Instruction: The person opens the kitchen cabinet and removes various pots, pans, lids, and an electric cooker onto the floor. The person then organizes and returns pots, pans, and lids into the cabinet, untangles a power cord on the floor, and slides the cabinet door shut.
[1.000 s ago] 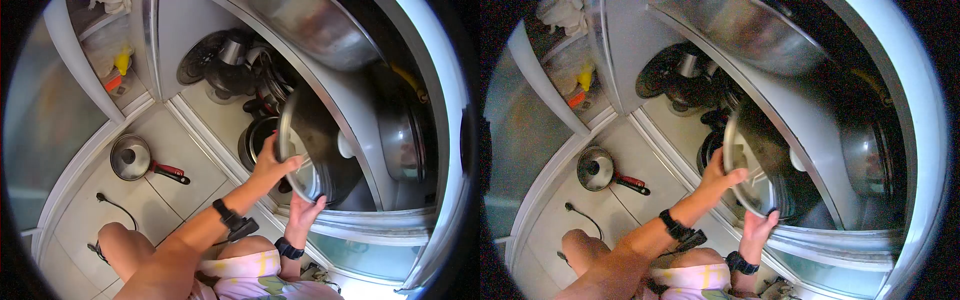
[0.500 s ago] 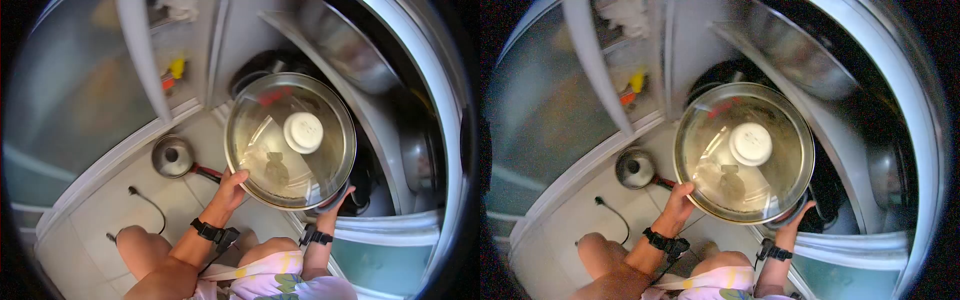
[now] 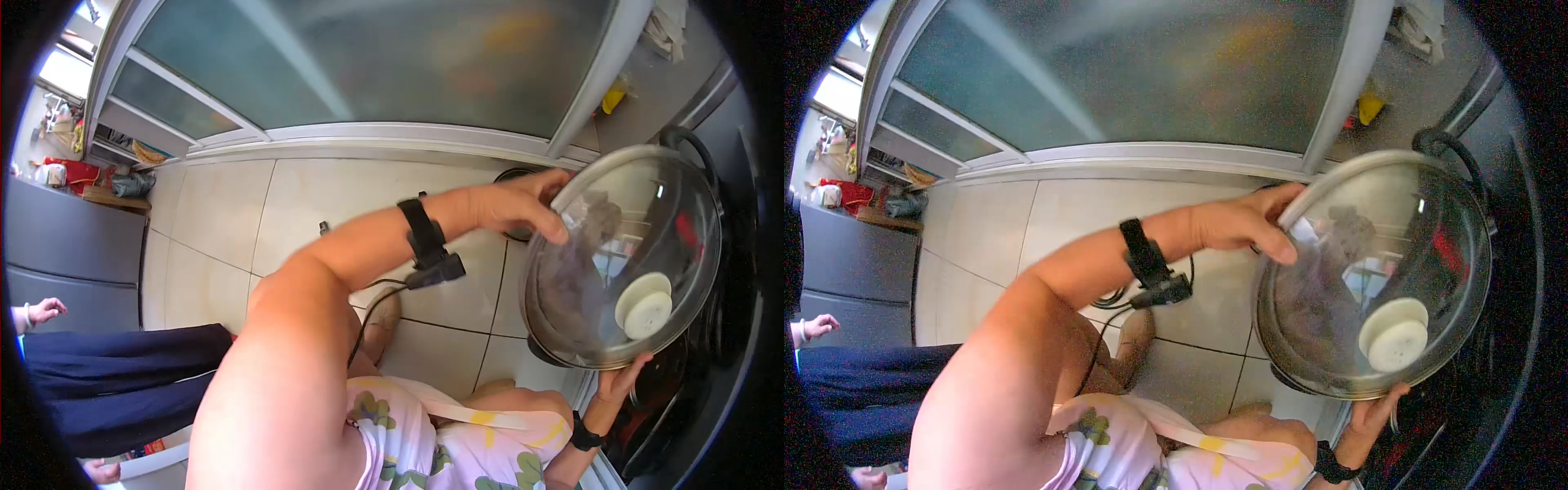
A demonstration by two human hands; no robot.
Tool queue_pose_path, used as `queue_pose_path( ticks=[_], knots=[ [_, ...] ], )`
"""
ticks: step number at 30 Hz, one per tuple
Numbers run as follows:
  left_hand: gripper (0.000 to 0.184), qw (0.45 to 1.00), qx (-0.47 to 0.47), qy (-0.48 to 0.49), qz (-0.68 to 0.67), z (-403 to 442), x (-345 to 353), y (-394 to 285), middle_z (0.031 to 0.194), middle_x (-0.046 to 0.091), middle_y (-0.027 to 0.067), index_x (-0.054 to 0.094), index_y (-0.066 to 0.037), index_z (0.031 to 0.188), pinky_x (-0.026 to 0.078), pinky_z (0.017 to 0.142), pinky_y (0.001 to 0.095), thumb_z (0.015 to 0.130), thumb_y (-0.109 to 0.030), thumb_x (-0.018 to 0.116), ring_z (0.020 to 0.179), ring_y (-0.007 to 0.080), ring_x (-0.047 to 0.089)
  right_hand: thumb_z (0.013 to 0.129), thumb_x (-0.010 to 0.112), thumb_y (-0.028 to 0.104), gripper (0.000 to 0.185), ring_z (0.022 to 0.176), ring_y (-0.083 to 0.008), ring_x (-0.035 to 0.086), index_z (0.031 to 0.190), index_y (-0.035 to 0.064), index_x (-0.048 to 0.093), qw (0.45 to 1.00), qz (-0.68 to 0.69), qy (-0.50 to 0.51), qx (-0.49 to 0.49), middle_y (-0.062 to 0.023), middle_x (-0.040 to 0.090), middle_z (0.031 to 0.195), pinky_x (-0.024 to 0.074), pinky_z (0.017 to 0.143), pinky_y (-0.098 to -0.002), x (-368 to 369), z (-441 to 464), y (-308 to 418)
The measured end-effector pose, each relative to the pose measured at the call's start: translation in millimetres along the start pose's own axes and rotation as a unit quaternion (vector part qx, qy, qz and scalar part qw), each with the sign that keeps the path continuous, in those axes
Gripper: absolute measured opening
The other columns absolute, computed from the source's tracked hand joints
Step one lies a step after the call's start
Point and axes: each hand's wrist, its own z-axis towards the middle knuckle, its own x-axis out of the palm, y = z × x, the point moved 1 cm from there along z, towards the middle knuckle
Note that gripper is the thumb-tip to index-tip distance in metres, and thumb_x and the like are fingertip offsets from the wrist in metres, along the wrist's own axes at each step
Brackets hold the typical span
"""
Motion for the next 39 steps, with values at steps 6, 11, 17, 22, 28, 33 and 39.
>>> queue_pose_path(
  ticks=[6, 11, 17, 22, 28, 33, 39],
  knots=[
    [0.081, 0.994, -0.058, -0.083, -0.033, -114.1, -56.3, -13.4, 0.128, 0.047, 0.0095, 0.031, -0.001, 0.137, 0.035, 0.102, 0.0347, 0.07, -0.014, 0.074, 0.119, 0.0203, 0.045, 0.085, 0.065, 0.027, 0.065, 0.122, -0.0228, 0.045, 0.137, 0.0032, 0.035, 0.909, -0.264, 0.248, 0.204, -0.0084, 0.046, 0.134, 0.0382, 0.1, -0.0372, 37.7, -2.9, -46.8],
    [0.077, 0.964, -0.11, -0.214, -0.113, -230.5, -113.3, 25.2, 0.13, 0.049, 0.015, 0.035, 0.003, 0.135, 0.037, 0.103, 0.0381, 0.073, -0.021, 0.074, 0.118, 0.0247, 0.049, 0.078, 0.07, 0.02, 0.065, 0.116, -0.0201, 0.048, 0.134, 0.0034, 0.041, 0.734, -0.436, 0.477, 0.21, -0.0104, 0.052, 0.127, 0.0412, 0.096, -0.0343, 178.2, -27.8, -101.2],
    [0.063, 0.906, -0.203, -0.336, -0.156, -325.6, -154.6, 81.5, 0.12, 0.057, 0.0155, 0.045, 0.002, 0.128, 0.045, 0.097, 0.0394, 0.079, -0.029, 0.07, 0.11, 0.0261, 0.056, 0.081, 0.069, 0.024, 0.065, 0.117, -0.0215, 0.048, 0.135, 0.005, 0.04, 0.67, -0.45, 0.469, 0.359, -0.0097, 0.05, 0.13, 0.0402, 0.098, -0.0353, 215.7, -16.1, -183.5],
    [0.053, 0.838, -0.254, -0.421, -0.237, -357.2, -148.9, 106.3, 0.118, 0.059, 0.0123, 0.049, -0.001, 0.124, 0.043, 0.099, 0.04, 0.082, -0.027, 0.067, 0.109, 0.0239, 0.057, 0.083, 0.069, 0.027, 0.065, 0.118, -0.0213, 0.049, 0.137, 0.0074, 0.037, 0.647, -0.378, 0.453, 0.484, -0.0103, 0.05, 0.131, 0.0396, 0.1, -0.0365, 197.1, 6.3, -265.6],
    [0.05, 0.839, -0.227, -0.428, -0.246, -346.5, -182.4, 117.7, 0.117, 0.059, 0.0126, 0.05, -0.001, 0.121, 0.045, 0.097, 0.0402, 0.083, -0.028, 0.068, 0.106, 0.0247, 0.058, 0.084, 0.068, 0.027, 0.059, 0.114, -0.0172, 0.053, 0.133, 0.0065, 0.042, 0.673, -0.338, 0.443, 0.486, -0.0079, 0.051, 0.131, 0.0453, 0.096, -0.0326, 198.4, 27.6, -313.3],
    [0.061, 0.801, -0.45, -0.396, 0.016, -344.7, -210.5, 93.8, 0.107, 0.063, 0.0095, 0.057, -0.002, 0.117, 0.049, 0.085, 0.0353, 0.079, -0.047, 0.068, 0.095, 0.0219, 0.06, 0.083, 0.065, 0.043, 0.066, 0.107, -0.0187, 0.055, 0.136, 0.0118, 0.041, 0.638, -0.427, 0.498, 0.404, -0.0067, 0.055, 0.124, 0.0479, 0.086, -0.0302, 212.9, 25.3, -300.1],
    [0.043, 0.686, -0.36, -0.028, 0.631, -186.2, -134.4, -36.0, 0.093, 0.066, 0.017, 0.06, -0.001, 0.108, 0.05, 0.075, 0.036, 0.079, -0.032, 0.067, 0.081, 0.0276, 0.065, 0.087, 0.056, 0.048, 0.054, 0.077, -0.0165, 0.059, 0.116, 0.0028, 0.054, 0.539, -0.612, 0.552, 0.176, -0.007, 0.064, 0.092, 0.0505, 0.065, -0.0321, 232.1, 47.5, -235.2]
  ],
)
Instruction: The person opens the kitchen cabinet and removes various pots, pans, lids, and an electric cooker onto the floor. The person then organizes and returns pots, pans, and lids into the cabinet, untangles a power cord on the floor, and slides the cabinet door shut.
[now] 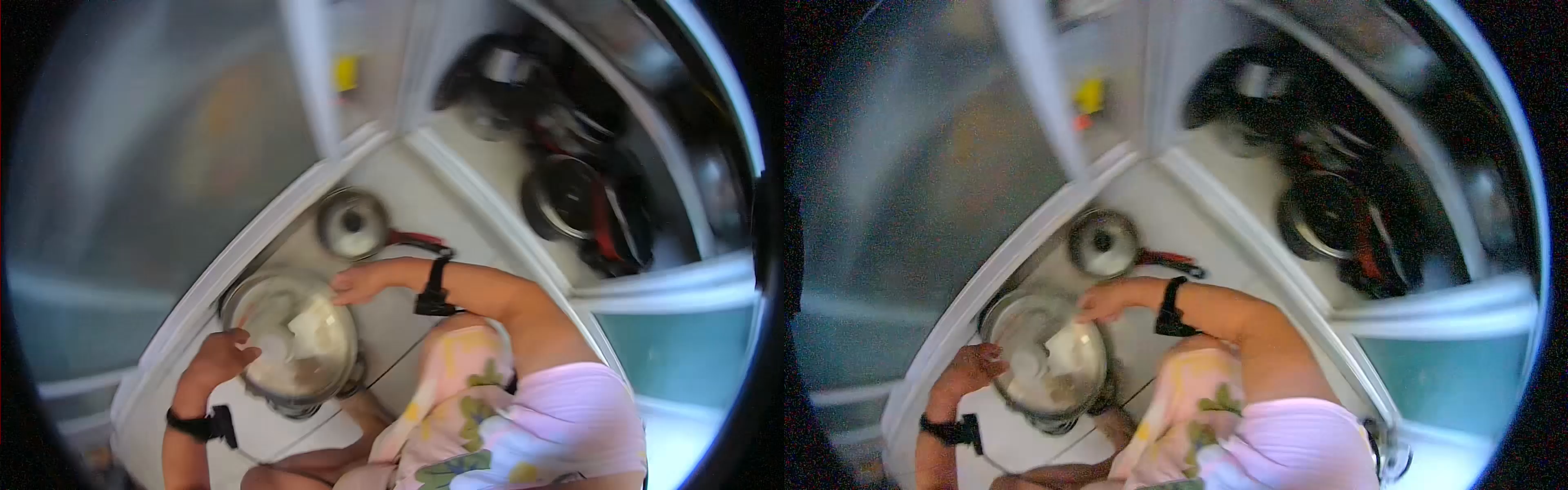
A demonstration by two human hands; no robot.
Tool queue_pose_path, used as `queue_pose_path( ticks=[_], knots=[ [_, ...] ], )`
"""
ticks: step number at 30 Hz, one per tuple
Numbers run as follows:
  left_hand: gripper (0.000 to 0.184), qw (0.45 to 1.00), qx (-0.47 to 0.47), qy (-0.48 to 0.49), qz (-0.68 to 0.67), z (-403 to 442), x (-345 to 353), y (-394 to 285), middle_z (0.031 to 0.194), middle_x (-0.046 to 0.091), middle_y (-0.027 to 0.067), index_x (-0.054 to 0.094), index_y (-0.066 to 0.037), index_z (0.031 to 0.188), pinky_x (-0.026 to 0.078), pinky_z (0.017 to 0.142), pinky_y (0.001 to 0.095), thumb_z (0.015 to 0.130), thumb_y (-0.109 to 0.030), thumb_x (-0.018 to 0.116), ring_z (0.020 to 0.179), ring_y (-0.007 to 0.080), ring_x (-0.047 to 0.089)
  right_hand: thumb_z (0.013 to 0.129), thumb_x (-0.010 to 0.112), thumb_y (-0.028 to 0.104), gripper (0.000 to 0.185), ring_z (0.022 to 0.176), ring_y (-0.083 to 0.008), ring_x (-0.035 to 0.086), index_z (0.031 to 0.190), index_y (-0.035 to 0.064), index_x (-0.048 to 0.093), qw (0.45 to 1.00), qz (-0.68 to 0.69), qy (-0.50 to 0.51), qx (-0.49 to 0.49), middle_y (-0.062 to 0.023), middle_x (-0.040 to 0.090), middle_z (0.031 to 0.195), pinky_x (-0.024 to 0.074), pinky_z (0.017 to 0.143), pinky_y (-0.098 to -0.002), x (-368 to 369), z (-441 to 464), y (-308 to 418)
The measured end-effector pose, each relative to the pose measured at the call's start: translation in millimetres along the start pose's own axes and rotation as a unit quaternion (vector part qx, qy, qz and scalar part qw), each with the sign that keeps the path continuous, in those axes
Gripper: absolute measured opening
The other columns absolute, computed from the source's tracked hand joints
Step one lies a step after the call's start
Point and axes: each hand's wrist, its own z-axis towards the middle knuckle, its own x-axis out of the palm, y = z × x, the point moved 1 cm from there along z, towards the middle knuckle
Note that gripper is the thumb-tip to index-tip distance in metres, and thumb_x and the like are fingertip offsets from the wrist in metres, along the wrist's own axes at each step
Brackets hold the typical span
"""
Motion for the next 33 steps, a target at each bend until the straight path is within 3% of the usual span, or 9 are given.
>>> queue_pose_path(
  ticks=[6, 11, 13, 19, 21, 22, 23, 25, 33],
  knots=[
    [0.033, 0.942, 0.253, 0.073, -0.209, 28.3, -129.7, -224.2, 0.087, 0.062, 0.0009, 0.06, -0.002, 0.11, 0.049, 0.064, 0.0248, 0.085, -0.023, 0.067, 0.073, 0.0084, 0.057, 0.092, 0.057, 0.023, 0.034, 0.097, -0.0168, 0.06, 0.121, 0.0073, 0.051, 0.852, 0.348, -0.375, -0.111, -0.007, 0.06, 0.108, 0.0501, 0.083, -0.0321, -21.1, -207.1, -41.9],
    [0.034, 0.888, 0.352, 0.068, -0.288, 73.8, -131.4, -335.3, 0.092, 0.063, 0.0037, 0.058, -0.005, 0.112, 0.051, 0.066, 0.0265, 0.087, -0.027, 0.064, 0.078, 0.0122, 0.061, 0.089, 0.06, 0.025, 0.03, 0.096, -0.0247, 0.06, 0.108, 0.0029, 0.053, 0.299, 0.445, -0.822, -0.193, -0.0135, 0.059, 0.104, 0.0508, 0.086, -0.0377, 23.0, -405.5, -131.4],
    [0.034, 0.862, 0.318, 0.131, -0.372, 106.0, -91.2, -359.2, 0.095, 0.062, 0.0025, 0.056, -0.004, 0.115, 0.05, 0.068, 0.0256, 0.088, -0.023, 0.062, 0.08, 0.0116, 0.06, 0.087, 0.064, 0.031, 0.041, 0.096, -0.0253, 0.057, 0.108, -0.0009, 0.049, 0.105, 0.488, -0.845, -0.192, -0.0149, 0.056, 0.103, 0.0512, 0.082, -0.0363, 31.7, -455.9, -185.4],
    [0.034, 0.808, 0.313, 0.29, -0.407, 153.1, 63.2, -415.4, 0.099, 0.065, 0.0068, 0.058, -0.005, 0.114, 0.051, 0.072, 0.0285, 0.089, -0.028, 0.062, 0.085, 0.0151, 0.063, 0.082, 0.066, 0.045, 0.06, 0.096, -0.0242, 0.056, 0.119, 0.002, 0.046, -0.087, 0.576, -0.8, -0.142, -0.0132, 0.051, 0.113, 0.0501, 0.083, -0.0357, -3.6, -482.7, -259.1],
    [0.034, 0.801, 0.314, 0.314, -0.401, 152.5, 85.8, -426.2, 0.1, 0.065, 0.007, 0.058, -0.005, 0.114, 0.051, 0.073, 0.0287, 0.089, -0.027, 0.062, 0.086, 0.0152, 0.063, 0.081, 0.067, 0.047, 0.055, 0.089, -0.0201, 0.057, 0.112, 0.0045, 0.05, -0.061, 0.535, -0.811, -0.229, -0.0079, 0.057, 0.101, 0.0497, 0.079, -0.0313, -11.3, -500.5, -281.0],
    [0.034, 0.794, 0.308, 0.344, -0.397, 151.0, 94.4, -425.9, 0.101, 0.064, 0.0071, 0.057, -0.005, 0.114, 0.051, 0.073, 0.029, 0.089, -0.027, 0.061, 0.087, 0.0152, 0.063, 0.087, 0.055, 0.05, 0.053, 0.082, -0.0184, 0.056, 0.111, 0.0028, 0.051, 0.036, 0.558, -0.817, -0.145, -0.0116, 0.056, 0.097, 0.0525, 0.06, -0.0298, -9.5, -505.4, -280.4],
    [0.034, 0.794, 0.306, 0.341, -0.4, 151.0, 97.7, -423.7, 0.101, 0.064, 0.0071, 0.057, -0.005, 0.114, 0.051, 0.073, 0.029, 0.089, -0.027, 0.061, 0.087, 0.0152, 0.063, 0.087, 0.055, 0.05, 0.053, 0.082, -0.0184, 0.056, 0.111, 0.0028, 0.051, 0.04, 0.559, -0.816, -0.143, -0.0116, 0.056, 0.097, 0.0525, 0.06, -0.0298, -9.8, -505.4, -281.3],
    [0.033, 0.807, 0.275, 0.329, -0.406, 157.1, 96.5, -419.9, 0.102, 0.064, 0.0075, 0.057, -0.005, 0.115, 0.051, 0.074, 0.0294, 0.09, -0.026, 0.061, 0.088, 0.0156, 0.063, 0.089, 0.053, 0.042, 0.039, 0.072, -0.0185, 0.058, 0.096, 0.004, 0.052, -0.056, 0.582, -0.781, -0.221, -0.0101, 0.057, 0.084, 0.0542, 0.06, -0.0299, -10.0, -514.6, -302.9],
    [0.031, 0.814, 0.245, 0.302, -0.43, 161.0, 80.5, -399.7, 0.096, 0.064, 0.0028, 0.056, -0.004, 0.114, 0.048, 0.074, 0.0269, 0.089, -0.022, 0.062, 0.087, 0.0128, 0.062, 0.089, 0.049, 0.011, 0.014, 0.074, -0.0238, 0.062, 0.085, -0.0024, 0.053, -0.056, 0.548, -0.783, -0.29, -0.0133, 0.058, 0.083, 0.0589, 0.067, -0.0333, -21.4, -499.2, -262.5]
  ],
)
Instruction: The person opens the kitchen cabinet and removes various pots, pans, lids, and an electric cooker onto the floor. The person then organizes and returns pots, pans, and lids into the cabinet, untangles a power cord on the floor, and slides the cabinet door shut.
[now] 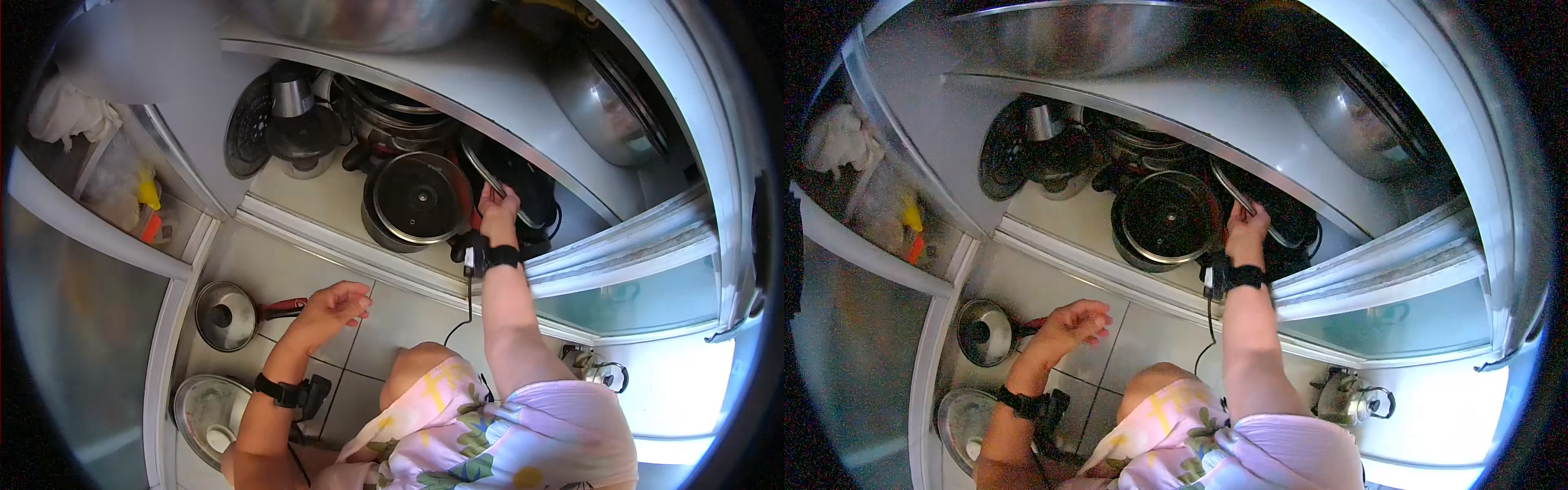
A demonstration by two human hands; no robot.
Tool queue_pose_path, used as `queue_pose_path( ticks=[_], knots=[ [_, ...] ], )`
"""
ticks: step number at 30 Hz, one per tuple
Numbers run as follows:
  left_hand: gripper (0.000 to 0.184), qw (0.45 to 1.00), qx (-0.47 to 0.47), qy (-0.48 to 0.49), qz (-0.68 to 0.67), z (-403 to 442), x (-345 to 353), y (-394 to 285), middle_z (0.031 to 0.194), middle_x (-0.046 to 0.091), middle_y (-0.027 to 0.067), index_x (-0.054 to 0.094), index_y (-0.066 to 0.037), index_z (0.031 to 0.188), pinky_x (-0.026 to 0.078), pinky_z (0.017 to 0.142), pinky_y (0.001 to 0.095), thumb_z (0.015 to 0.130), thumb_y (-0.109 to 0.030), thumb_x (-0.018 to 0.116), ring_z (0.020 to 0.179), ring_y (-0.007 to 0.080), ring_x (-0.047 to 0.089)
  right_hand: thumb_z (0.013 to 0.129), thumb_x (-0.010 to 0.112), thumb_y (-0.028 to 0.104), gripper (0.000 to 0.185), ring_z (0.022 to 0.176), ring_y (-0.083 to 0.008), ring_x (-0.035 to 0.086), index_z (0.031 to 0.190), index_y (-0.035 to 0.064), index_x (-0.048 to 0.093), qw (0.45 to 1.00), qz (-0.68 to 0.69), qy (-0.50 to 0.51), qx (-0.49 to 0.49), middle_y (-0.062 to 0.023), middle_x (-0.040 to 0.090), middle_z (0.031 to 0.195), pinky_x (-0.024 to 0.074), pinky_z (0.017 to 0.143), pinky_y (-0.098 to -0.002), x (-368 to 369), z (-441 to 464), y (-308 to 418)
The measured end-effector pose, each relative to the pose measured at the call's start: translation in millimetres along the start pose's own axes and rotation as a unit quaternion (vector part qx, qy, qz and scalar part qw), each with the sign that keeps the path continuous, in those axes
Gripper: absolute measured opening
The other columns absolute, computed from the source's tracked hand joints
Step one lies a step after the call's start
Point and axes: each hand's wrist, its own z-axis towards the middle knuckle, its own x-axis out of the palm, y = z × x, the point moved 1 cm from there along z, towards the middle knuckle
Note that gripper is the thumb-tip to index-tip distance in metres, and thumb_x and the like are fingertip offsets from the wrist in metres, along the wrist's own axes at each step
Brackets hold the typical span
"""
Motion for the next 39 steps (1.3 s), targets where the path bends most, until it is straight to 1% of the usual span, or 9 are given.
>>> queue_pose_path(
  ticks=[5, 10, 19, 25, 28, 30, 35, 37, 39],
  knots=[
    [0.033, 0.999, 0.033, 0.029, 0.005, -5.2, -3.3, 3.7, 0.103, 0.064, 0.0074, 0.056, -0.006, 0.116, 0.05, 0.075, 0.0295, 0.089, -0.025, 0.061, 0.089, 0.0162, 0.062, 0.085, 0.054, -0.004, 0.028, 0.091, -0.027, 0.06, 0.112, 0.0018, 0.051, 0.997, 0.022, 0.067, -0.038, -0.0144, 0.058, 0.097, 0.0525, 0.089, -0.0393, -11.2, -76.4, 11.2],
    [0.036, 0.996, 0.076, 0.022, -0.034, -1.4, -9.7, 3.2, 0.106, 0.062, 0.0076, 0.054, -0.006, 0.12, 0.049, 0.078, 0.0302, 0.089, -0.025, 0.061, 0.094, 0.0163, 0.06, 0.083, 0.054, -0.004, 0.03, 0.096, -0.0284, 0.058, 0.113, 0.0015, 0.053, 0.99, -0.039, 0.131, -0.022, -0.0142, 0.058, 0.099, 0.0501, 0.092, -0.0408, -50.7, -140.8, 22.4],
    [0.063, 0.964, 0.115, -0.041, -0.236, 0.3, -16.7, 11.2, 0.134, 0.046, 0.014, 0.031, -0.008, 0.139, 0.046, 0.091, 0.0415, 0.088, -0.03, 0.062, 0.12, 0.0276, 0.048, 0.083, 0.055, 0.001, 0.042, 0.101, -0.0255, 0.056, 0.125, 0.0044, 0.052, 0.922, -0.243, 0.235, 0.187, -0.0084, 0.057, 0.103, 0.0483, 0.09, -0.041, -77.9, -212.9, -2.2],
    [0.061, 0.932, 0.174, -0.103, -0.299, -18.0, 6.1, 11.6, 0.135, 0.044, 0.0161, 0.031, -0.009, 0.139, 0.048, 0.09, 0.0496, 0.087, -0.02, 0.061, 0.116, 0.0313, 0.052, 0.088, 0.053, 0.004, 0.042, 0.104, -0.0258, 0.057, 0.13, 0.0061, 0.048, 0.837, -0.319, 0.336, 0.291, -0.0068, 0.056, 0.108, 0.0482, 0.09, -0.0408, -77.0, -229.3, -12.9],
    [0.057, 0.92, 0.161, -0.115, -0.337, -28.8, -11.3, 10.6, 0.134, 0.045, 0.017, 0.034, -0.009, 0.137, 0.052, 0.086, 0.0482, 0.086, -0.009, 0.058, 0.113, 0.0327, 0.054, 0.092, 0.054, 0.02, 0.045, 0.109, -0.0278, 0.055, 0.134, 0.0063, 0.043, 0.778, -0.352, 0.414, 0.316, -0.0093, 0.054, 0.116, 0.0453, 0.093, -0.0431, -67.2, -235.5, -11.7],
    [0.054, 0.913, 0.145, -0.134, -0.358, -40.5, -25.5, 3.9, 0.131, 0.048, 0.0176, 0.036, -0.008, 0.136, 0.056, 0.082, 0.0459, 0.085, -0.003, 0.054, 0.111, 0.0335, 0.056, 0.089, 0.05, 0.051, 0.063, 0.121, -0.0308, 0.046, 0.133, 0.0066, 0.044, 0.708, -0.293, 0.507, 0.396, -0.011, 0.05, 0.127, 0.0363, 0.101, -0.0474, -61.3, -233.2, -9.3],
    [0.057, 0.945, 0.1, -0.17, -0.259, -93.8, -64.5, -16.5, 0.127, 0.05, 0.0223, 0.036, -0.003, 0.136, 0.057, 0.078, 0.046, 0.082, -0.001, 0.054, 0.106, 0.0363, 0.059, 0.083, 0.047, 0.064, 0.073, 0.128, -0.0347, 0.038, 0.128, 0.0066, 0.045, 0.819, -0.19, 0.362, 0.402, -0.0157, 0.045, 0.133, 0.0317, 0.104, -0.049, -36.4, -167.6, -13.3],
    [0.052, 0.96, 0.087, -0.179, -0.197, -117.6, -66.1, -26.9, 0.124, 0.053, 0.0227, 0.04, -0.002, 0.134, 0.058, 0.074, 0.0439, 0.083, -0.003, 0.052, 0.102, 0.0351, 0.061, 0.091, 0.047, 0.049, 0.058, 0.112, -0.0282, 0.052, 0.127, 0.0036, 0.044, 0.897, -0.116, 0.256, 0.341, -0.0145, 0.052, 0.125, 0.0371, 0.1, -0.0455, -11.7, -155.7, -28.2],
    [0.05, 0.96, 0.076, -0.199, -0.184, -138.6, -58.7, -41.8, 0.123, 0.054, 0.022, 0.042, -0.002, 0.132, 0.059, 0.071, 0.0421, 0.083, -0.004, 0.053, 0.101, 0.0339, 0.062, 0.092, 0.048, 0.043, 0.049, 0.1, -0.0234, 0.054, 0.12, 0.003, 0.048, 0.885, -0.042, 0.328, 0.328, -0.0103, 0.056, 0.109, 0.0384, 0.099, -0.0437, 1.8, -139.2, -42.4]
  ],
)
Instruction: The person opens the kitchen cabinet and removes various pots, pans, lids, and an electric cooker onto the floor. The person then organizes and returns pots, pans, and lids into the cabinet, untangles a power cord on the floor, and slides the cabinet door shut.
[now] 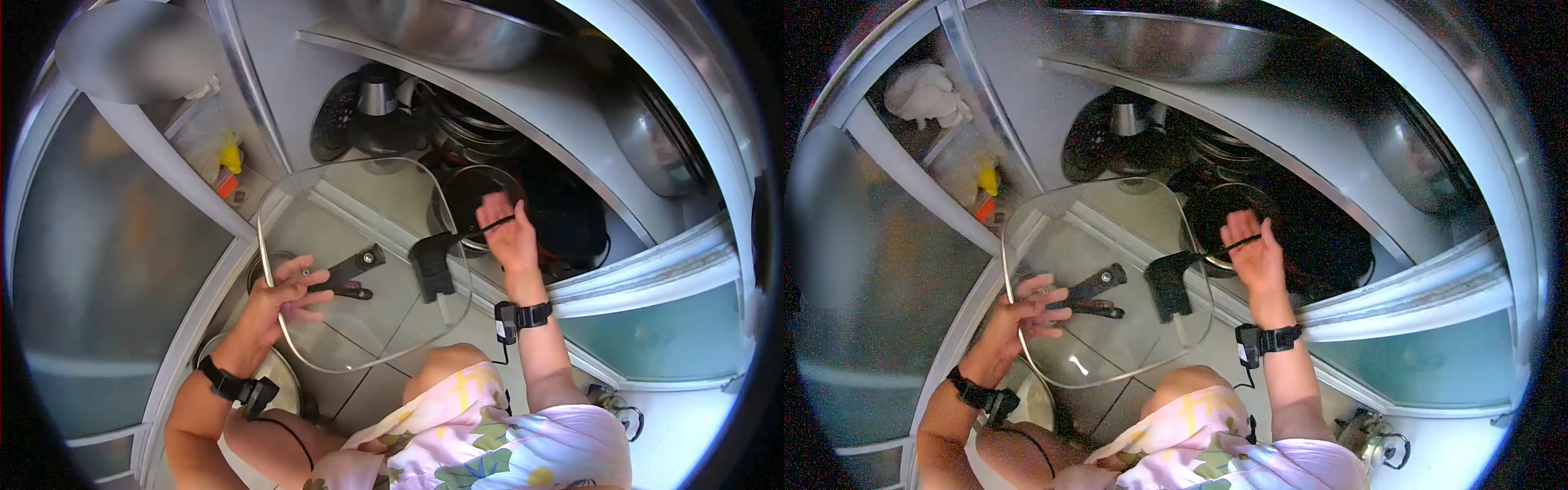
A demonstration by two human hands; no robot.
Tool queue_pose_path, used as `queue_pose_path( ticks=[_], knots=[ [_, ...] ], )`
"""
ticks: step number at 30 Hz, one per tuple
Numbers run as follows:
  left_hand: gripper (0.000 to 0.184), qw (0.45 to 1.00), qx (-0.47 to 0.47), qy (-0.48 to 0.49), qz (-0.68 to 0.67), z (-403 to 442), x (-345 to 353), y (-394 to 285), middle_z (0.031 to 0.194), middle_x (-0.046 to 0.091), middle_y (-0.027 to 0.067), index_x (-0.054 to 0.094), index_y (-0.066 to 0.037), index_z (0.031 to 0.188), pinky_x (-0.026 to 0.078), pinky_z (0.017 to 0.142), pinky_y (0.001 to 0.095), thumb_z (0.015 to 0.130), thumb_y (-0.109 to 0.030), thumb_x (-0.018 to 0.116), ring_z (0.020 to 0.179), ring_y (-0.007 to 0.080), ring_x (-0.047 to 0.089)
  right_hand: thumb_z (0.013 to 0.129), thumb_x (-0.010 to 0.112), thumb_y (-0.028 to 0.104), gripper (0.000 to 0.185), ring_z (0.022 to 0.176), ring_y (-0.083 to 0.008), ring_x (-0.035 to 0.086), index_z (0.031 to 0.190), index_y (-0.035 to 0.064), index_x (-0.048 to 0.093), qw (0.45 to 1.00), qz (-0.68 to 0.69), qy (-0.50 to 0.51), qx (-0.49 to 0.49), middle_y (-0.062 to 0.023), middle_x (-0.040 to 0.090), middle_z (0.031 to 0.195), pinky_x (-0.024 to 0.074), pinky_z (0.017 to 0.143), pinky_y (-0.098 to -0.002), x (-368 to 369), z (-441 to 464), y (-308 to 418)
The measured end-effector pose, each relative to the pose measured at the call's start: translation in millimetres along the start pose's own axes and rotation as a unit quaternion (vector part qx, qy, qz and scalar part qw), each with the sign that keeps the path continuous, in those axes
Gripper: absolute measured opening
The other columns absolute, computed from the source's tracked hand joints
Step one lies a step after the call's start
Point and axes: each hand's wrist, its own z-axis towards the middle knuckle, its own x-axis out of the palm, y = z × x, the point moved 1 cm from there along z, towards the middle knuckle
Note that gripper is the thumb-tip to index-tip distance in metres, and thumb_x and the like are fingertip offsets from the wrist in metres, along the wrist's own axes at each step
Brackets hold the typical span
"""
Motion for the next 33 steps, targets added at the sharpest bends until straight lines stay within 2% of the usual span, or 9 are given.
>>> queue_pose_path(
  ticks=[3, 5, 9, 19, 25, 27, 29, 30, 33],
  knots=[
    [0.047, 0.999, -0.002, -0.03, 0.017, -36.1, 13.8, -27.3, 0.12, 0.056, 0.0219, 0.045, -0.002, 0.129, 0.06, 0.067, 0.0399, 0.083, -0.006, 0.053, 0.096, 0.0332, 0.064, 0.095, 0.05, 0.027, 0.026, 0.064, -0.0116, 0.047, 0.101, 0.0021, 0.055, 0.991, 0.033, 0.055, -0.119, 0.0024, 0.046, 0.067, 0.045, 0.082, -0.0325, 68.8, -11.6, 16.3],
    [0.048, 0.998, -0.007, -0.054, 0.005, -58.6, 14.6, -38.0, 0.119, 0.056, 0.0228, 0.045, -0.001, 0.129, 0.06, 0.066, 0.0397, 0.082, -0.005, 0.052, 0.094, 0.0334, 0.065, 0.096, 0.047, 0.022, 0.02, 0.055, -0.0094, 0.036, 0.094, 0.0026, 0.054, 0.977, 0.111, 0.181, -0.027, 0.0026, 0.035, 0.061, 0.0414, 0.062, -0.0253, 86.8, -19.3, 38.0],
    [0.052, 0.989, 0.029, -0.146, 0.024, -104.7, 10.3, -43.7, 0.117, 0.057, 0.0236, 0.043, 0.001, 0.129, 0.06, 0.062, 0.0403, 0.078, -0.004, 0.051, 0.093, 0.0333, 0.065, 0.097, 0.039, 0.015, 0.021, 0.048, -0.0079, 0.026, 0.081, 0.0038, 0.047, 0.971, 0.043, 0.188, -0.143, 0.0012, 0.029, 0.059, 0.0286, 0.046, -0.0224, 97.3, -49.6, 72.5],
    [0.054, 0.897, 0.187, -0.382, -0.121, -289.5, -19.7, 17.7, 0.123, 0.053, 0.0237, 0.036, 0.001, 0.133, 0.059, 0.069, 0.0396, 0.082, -0.006, 0.051, 0.103, 0.0362, 0.061, 0.098, 0.04, 0.016, 0.026, 0.046, -0.0092, 0.026, 0.073, 0.0068, 0.042, 0.978, -0.074, 0.189, -0.056, 0.0004, 0.03, 0.057, 0.0269, 0.051, -0.0263, -2.1, -5.7, 97.3],
    [0.054, 0.779, 0.19, -0.56, -0.21, -286.7, -54.5, 94.5, 0.128, 0.052, 0.0184, 0.039, -0.004, 0.135, 0.056, 0.071, 0.031, 0.082, -0.009, 0.048, 0.104, 0.0288, 0.06, 0.099, 0.035, 0.015, 0.032, 0.05, -0.0119, 0.027, 0.066, 0.0111, 0.032, 0.989, -0.146, -0.016, -0.013, 0.0006, 0.022, 0.061, 0.031, 0.06, -0.0284, -67.7, 106.0, 73.5],
    [0.054, 0.731, 0.198, -0.595, -0.269, -300.3, -75.4, 145.2, 0.13, 0.05, 0.019, 0.037, -0.003, 0.135, 0.055, 0.076, 0.0329, 0.083, -0.009, 0.049, 0.106, 0.0299, 0.06, 0.098, 0.037, 0.017, 0.031, 0.059, -0.0143, 0.041, 0.07, 0.0061, 0.044, 0.971, -0.138, 0.179, 0.083, -0.0014, 0.039, 0.062, 0.0378, 0.065, -0.0294, -135.0, 162.0, 103.2],
    [0.057, 0.706, 0.261, -0.59, -0.293, -328.4, -89.8, 188.5, 0.133, 0.047, 0.0194, 0.035, -0.002, 0.136, 0.054, 0.081, 0.0349, 0.082, -0.008, 0.052, 0.109, 0.0312, 0.058, 0.094, 0.042, 0.035, 0.035, 0.062, -0.0179, 0.042, 0.063, 0.0173, 0.038, 0.993, -0.106, 0.027, 0.037, 0.0006, 0.039, 0.062, 0.0354, 0.063, -0.0387, -75.6, 110.7, 76.7],
    [0.062, 0.675, 0.287, -0.599, -0.321, -332.6, -104.0, 211.2, 0.133, 0.045, 0.0227, 0.031, 0.0, 0.137, 0.053, 0.086, 0.0406, 0.08, -0.004, 0.054, 0.114, 0.0365, 0.054, 0.093, 0.043, 0.033, 0.033, 0.057, -0.0173, 0.041, 0.064, 0.017, 0.039, 0.957, -0.277, -0.052, -0.068, 0.0005, 0.036, 0.056, 0.0358, 0.061, -0.0347, -42.7, 88.4, 46.3],
    [0.061, 0.587, 0.315, -0.649, -0.366, -347.9, -139.6, 269.7, 0.134, 0.043, 0.0231, 0.03, 0.0, 0.137, 0.052, 0.089, 0.0405, 0.08, -0.003, 0.053, 0.117, 0.0371, 0.051, 0.091, 0.046, 0.031, 0.032, 0.058, -0.0173, 0.042, 0.063, 0.0167, 0.04, 0.973, -0.204, -0.101, -0.027, 0.0027, 0.036, 0.055, 0.0371, 0.06, -0.0358, -48.4, 101.8, 73.4]
  ],
)
